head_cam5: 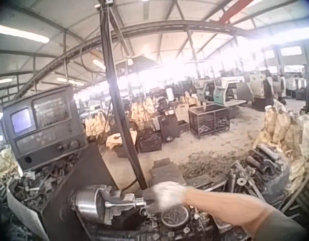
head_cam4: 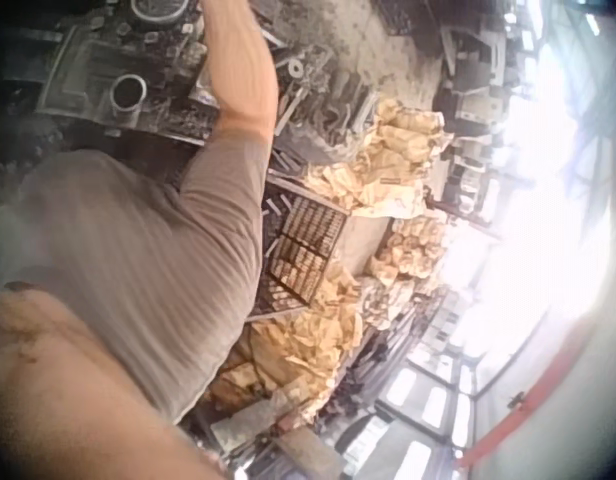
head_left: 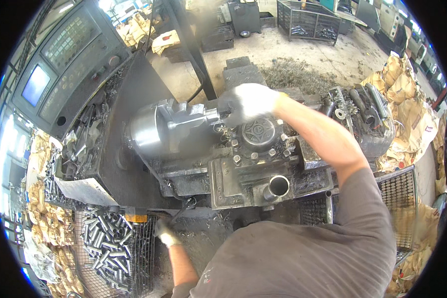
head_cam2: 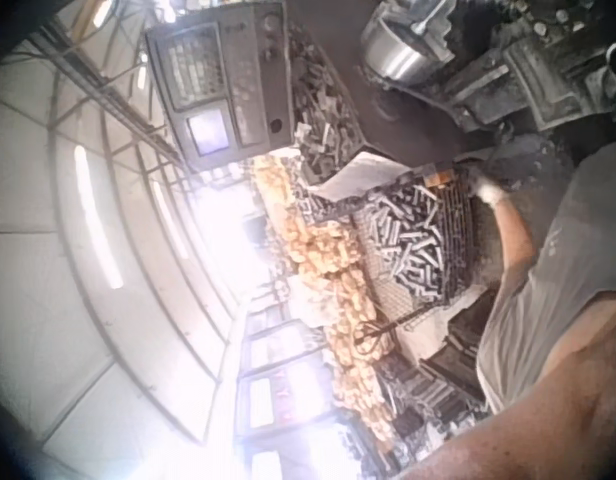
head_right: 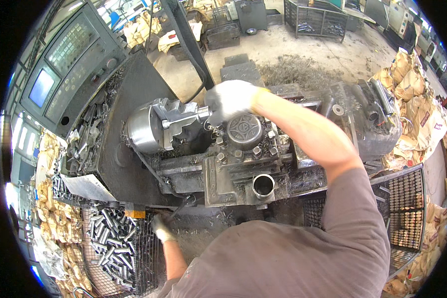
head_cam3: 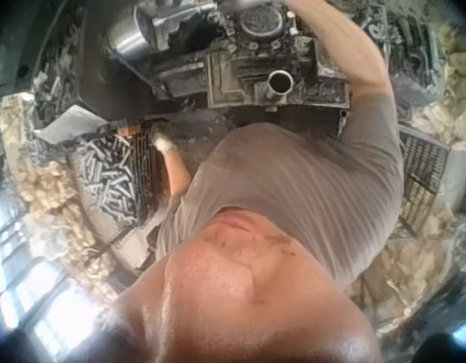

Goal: The person repeatedly picks up cylindrical metal blanks from a wire basket, inserts them into a lathe chuck, operates the machine, and removes the finished parts. The finished parts are placed into a separate wire basket. The cycle repeats continuously.

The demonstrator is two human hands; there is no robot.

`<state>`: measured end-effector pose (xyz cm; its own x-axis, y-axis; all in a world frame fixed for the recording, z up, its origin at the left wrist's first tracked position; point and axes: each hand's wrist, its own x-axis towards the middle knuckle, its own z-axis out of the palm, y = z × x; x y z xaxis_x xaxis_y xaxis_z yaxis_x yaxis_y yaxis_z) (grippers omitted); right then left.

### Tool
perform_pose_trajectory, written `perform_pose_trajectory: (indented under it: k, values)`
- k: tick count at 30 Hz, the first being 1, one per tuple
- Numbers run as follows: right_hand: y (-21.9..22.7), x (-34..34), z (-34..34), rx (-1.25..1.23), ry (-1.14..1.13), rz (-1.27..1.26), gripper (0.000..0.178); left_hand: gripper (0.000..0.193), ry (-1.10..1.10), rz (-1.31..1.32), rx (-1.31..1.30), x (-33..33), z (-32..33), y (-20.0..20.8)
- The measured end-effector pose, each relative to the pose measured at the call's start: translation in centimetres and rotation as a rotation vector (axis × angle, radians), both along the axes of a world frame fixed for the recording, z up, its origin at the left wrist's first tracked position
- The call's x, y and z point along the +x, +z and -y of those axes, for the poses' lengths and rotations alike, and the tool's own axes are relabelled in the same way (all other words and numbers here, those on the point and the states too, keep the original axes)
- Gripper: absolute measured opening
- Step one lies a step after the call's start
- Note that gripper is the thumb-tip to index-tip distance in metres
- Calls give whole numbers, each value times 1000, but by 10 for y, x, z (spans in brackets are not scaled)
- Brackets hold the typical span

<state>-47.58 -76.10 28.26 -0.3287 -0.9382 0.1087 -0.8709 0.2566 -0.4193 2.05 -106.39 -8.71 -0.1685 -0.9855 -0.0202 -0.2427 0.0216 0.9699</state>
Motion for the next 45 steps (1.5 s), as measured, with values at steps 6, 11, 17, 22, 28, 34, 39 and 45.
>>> perform_pose_trajectory:
  k: [6,11,17,22,28,34,39,45]
  values:
    - [-108,-74,136,749,260,87,40,26,-432,-212,82,-125,-96,66]
    - [-75,-100,74,-98,158,332,32,31,-395,108,-293,-123,-80,143]
    - [-109,-195,-10,203,-723,-44,42,71,-430,235,-1179,-230,4,249]
    - [-58,-83,100,509,-64,319,47,63,-414,424,-1395,-325,44,286]
    - [-111,-101,133,529,154,232,51,66,-536,393,-1295,-338,36,293]
    - [-92,-79,142,653,108,175,53,65,-513,397,-1315,-341,34,289]
    - [-88,-110,70,595,64,-55,44,64,-570,410,-1272,-344,25,299]
    - [-91,-110,-77,-279,-635,218,74,57,-521,322,-1381,-340,27,294]
